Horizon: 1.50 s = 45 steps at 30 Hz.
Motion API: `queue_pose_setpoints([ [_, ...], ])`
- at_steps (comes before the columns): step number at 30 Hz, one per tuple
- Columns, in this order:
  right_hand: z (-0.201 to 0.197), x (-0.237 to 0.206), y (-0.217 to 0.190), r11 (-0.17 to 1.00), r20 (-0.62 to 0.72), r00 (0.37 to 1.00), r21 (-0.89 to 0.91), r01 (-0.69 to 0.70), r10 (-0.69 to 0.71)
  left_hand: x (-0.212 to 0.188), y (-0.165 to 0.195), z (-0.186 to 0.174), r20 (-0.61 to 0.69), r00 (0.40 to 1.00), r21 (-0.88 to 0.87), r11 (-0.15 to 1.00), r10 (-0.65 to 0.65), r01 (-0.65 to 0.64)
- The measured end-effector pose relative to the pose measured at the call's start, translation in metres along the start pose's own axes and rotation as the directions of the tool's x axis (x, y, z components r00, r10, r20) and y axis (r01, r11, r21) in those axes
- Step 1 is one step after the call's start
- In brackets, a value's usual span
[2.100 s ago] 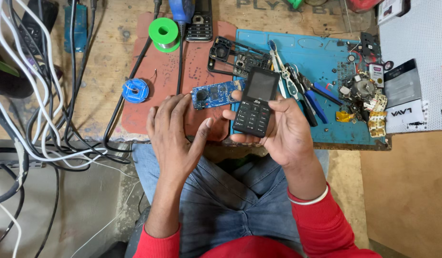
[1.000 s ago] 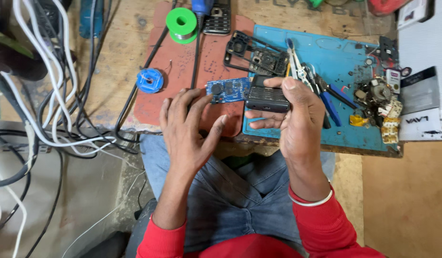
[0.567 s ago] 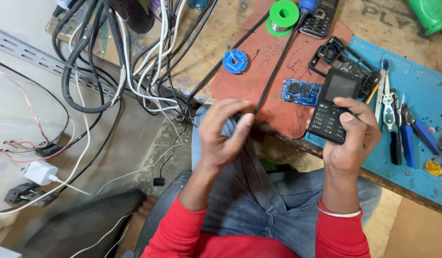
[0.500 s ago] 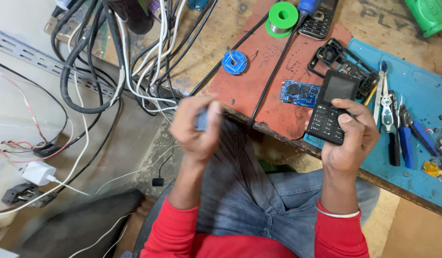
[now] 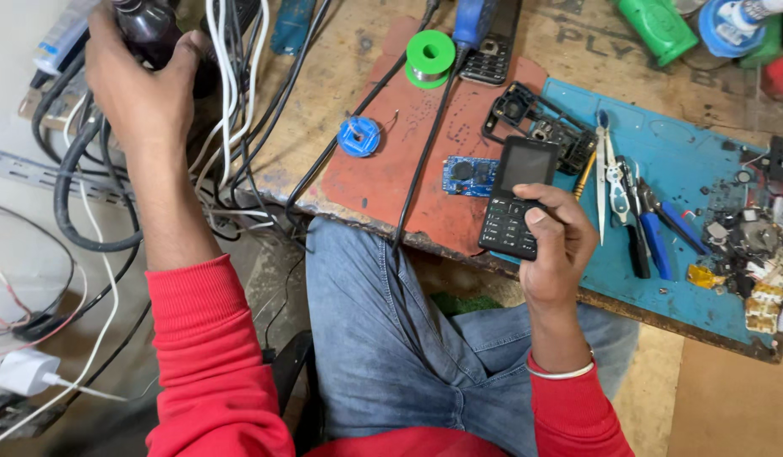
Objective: The person tests a Jio feature phone by pressing its buttons and plugging in a charging cable, then removes the back cover and battery. They use a screwdriver to unscrew the back of the phone and use a probe tool on the internal components.
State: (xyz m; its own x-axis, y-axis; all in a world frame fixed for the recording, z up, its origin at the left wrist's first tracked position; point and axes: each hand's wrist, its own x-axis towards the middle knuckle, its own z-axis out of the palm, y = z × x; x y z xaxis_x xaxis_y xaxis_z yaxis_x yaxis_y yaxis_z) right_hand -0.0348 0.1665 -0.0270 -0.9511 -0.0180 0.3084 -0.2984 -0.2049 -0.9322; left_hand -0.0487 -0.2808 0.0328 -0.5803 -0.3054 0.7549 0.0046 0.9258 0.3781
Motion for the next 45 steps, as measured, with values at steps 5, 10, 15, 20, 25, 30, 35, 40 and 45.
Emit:
queue_pose_setpoints([
  [5, -0.002, 0.001, -0.003, 0.999, 0.016, 1.0, -0.034, -0.017, 0.018, 0.021, 0.015, 0.024, 0.08, 0.997, -0.151, 0.988, -0.021, 0.033],
  [10, -0.003, 0.002, -0.01, 0.996, 0.028, 0.999, -0.089, -0.013, 0.016, 0.028, 0.032, 0.013, 0.187, 0.982, -0.185, 0.981, -0.017, 0.052],
  [15, -0.004, 0.003, -0.012, 0.992, 0.039, 0.999, -0.127, 0.022, -0.017, 0.02, 0.021, -0.015, 0.266, 0.93, -0.569, 0.737, -0.255, 0.365],
  [20, -0.002, 0.001, -0.009, 0.995, 0.045, 0.999, -0.101, -0.016, 0.02, 0.028, -0.015, -0.023, 0.04, 0.949, -0.072, 0.946, -0.313, 0.316],
  [25, 0.001, -0.001, -0.009, 0.993, 0.039, 0.999, -0.121, 0.0, 0.005, 0.061, -0.005, -0.002, 0.204, 0.939, 0.363, 0.913, -0.275, 0.189],
  [30, -0.001, 0.0, -0.01, 0.992, 0.028, 1.0, -0.126, -0.002, 0.005, 0.086, 0.021, 0.013, 0.282, 0.83, 0.69, 0.703, -0.481, 0.173],
  [35, -0.001, 0.0, -0.011, 0.994, 0.025, 0.999, -0.112, -0.018, 0.021, 0.087, 0.014, 0.008, 0.292, 0.888, 0.645, 0.759, -0.356, 0.092],
  [40, 0.001, 0.0, -0.011, 0.993, 0.041, 0.999, -0.118, 0.0, 0.005, 0.067, -0.014, -0.013, 0.014, 0.923, -0.086, 0.919, -0.384, 0.384],
  [45, 0.001, 0.0, -0.01, 0.99, 0.042, 0.999, -0.141, 0.009, -0.003, 0.04, -0.025, -0.034, 0.477, 0.762, -0.872, -0.131, -0.438, 0.471],
])
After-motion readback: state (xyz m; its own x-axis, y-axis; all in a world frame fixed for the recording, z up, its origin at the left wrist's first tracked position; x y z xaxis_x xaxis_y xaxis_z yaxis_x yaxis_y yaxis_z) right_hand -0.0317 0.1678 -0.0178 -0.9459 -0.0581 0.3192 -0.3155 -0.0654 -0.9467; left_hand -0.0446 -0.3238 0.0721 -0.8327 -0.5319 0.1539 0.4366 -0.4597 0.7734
